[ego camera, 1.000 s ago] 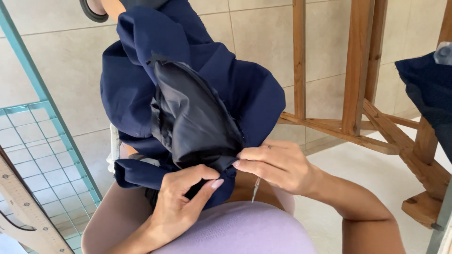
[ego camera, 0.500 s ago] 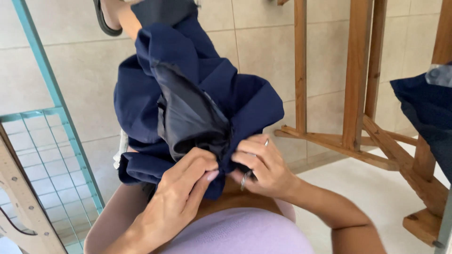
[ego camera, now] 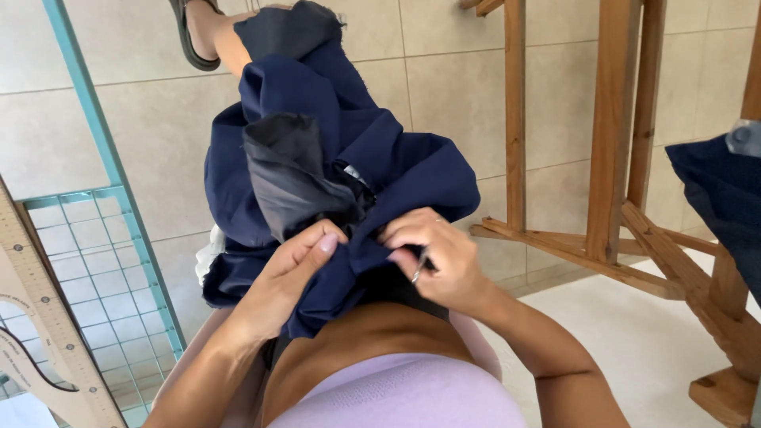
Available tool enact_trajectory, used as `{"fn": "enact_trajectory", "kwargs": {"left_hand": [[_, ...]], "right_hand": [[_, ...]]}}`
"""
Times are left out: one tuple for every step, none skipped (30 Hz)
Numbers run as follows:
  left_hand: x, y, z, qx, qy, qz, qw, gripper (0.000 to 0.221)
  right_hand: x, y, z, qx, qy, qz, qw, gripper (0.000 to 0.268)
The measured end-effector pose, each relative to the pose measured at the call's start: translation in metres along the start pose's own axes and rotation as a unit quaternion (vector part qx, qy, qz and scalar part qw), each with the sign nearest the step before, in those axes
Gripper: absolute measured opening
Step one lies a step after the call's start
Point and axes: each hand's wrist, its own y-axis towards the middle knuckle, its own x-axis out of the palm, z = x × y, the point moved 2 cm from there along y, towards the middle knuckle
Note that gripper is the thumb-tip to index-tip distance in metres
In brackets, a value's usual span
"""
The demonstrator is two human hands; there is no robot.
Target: Trimming excess threads and fabric from a garment using scissors
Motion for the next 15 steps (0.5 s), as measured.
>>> {"fn": "enact_trajectory", "kwargs": {"left_hand": [[-0.001,-0.001,0.004,0.001,0.0,0.002,1.0,0.03],[0.001,-0.001,0.008,0.007,0.037,-0.016,0.999,0.024],[0.002,0.0,0.012,0.014,0.074,-0.034,0.997,0.02],[0.006,0.001,0.023,0.014,0.074,-0.034,0.997,0.02],[0.01,0.003,0.034,0.03,0.108,-0.037,0.993,0.014],[0.015,0.006,0.045,0.046,0.142,-0.04,0.988,0.013],[0.014,0.005,0.047,0.046,0.142,-0.039,0.988,0.013],[0.014,0.003,0.049,0.064,0.159,-0.041,0.984,0.014],[0.014,0.001,0.052,0.082,0.177,-0.043,0.98,0.017],[0.012,0.001,0.044,0.081,0.176,-0.042,0.98,0.017],[0.01,0.001,0.035,0.061,0.158,-0.041,0.985,0.012],[0.008,0.0,0.026,0.038,0.138,-0.042,0.989,0.009],[0.006,0.001,0.021,0.036,0.136,-0.041,0.989,0.009],[0.004,0.003,0.015,0.021,0.135,-0.049,0.989,0.006],[0.002,0.004,0.01,0.007,0.134,-0.057,0.989,0.009]], "right_hand": [[-0.001,0.0,0.003,-0.001,0.002,-0.001,1.0,0.012],[-0.003,-0.001,0.006,0.026,0.007,0.006,1.0,0.009],[-0.006,-0.002,0.01,0.052,0.012,0.012,0.999,0.007],[-0.005,-0.003,0.014,0.052,0.012,0.012,0.999,0.007],[-0.005,-0.003,0.019,0.049,0.063,0.024,0.997,0.008],[-0.005,-0.003,0.024,0.047,0.113,0.036,0.992,0.009],[-0.005,-0.005,0.03,0.047,0.113,0.036,0.992,0.009],[-0.005,-0.007,0.036,0.048,0.146,0.034,0.988,0.01],[-0.004,-0.009,0.042,0.049,0.179,0.033,0.982,0.011],[-0.004,-0.015,0.053,0.05,0.18,0.032,0.982,0.011],[-0.004,-0.022,0.064,0.039,0.145,0.033,0.988,0.011],[-0.004,-0.03,0.073,0.03,0.108,0.034,0.993,0.012],[-0.004,-0.023,0.077,0.033,0.108,0.033,0.993,0.012],[-0.004,-0.015,0.081,0.033,0.158,0.025,0.987,0.015],[-0.003,-0.007,0.085,0.033,0.208,0.016,0.977,0.019]]}}
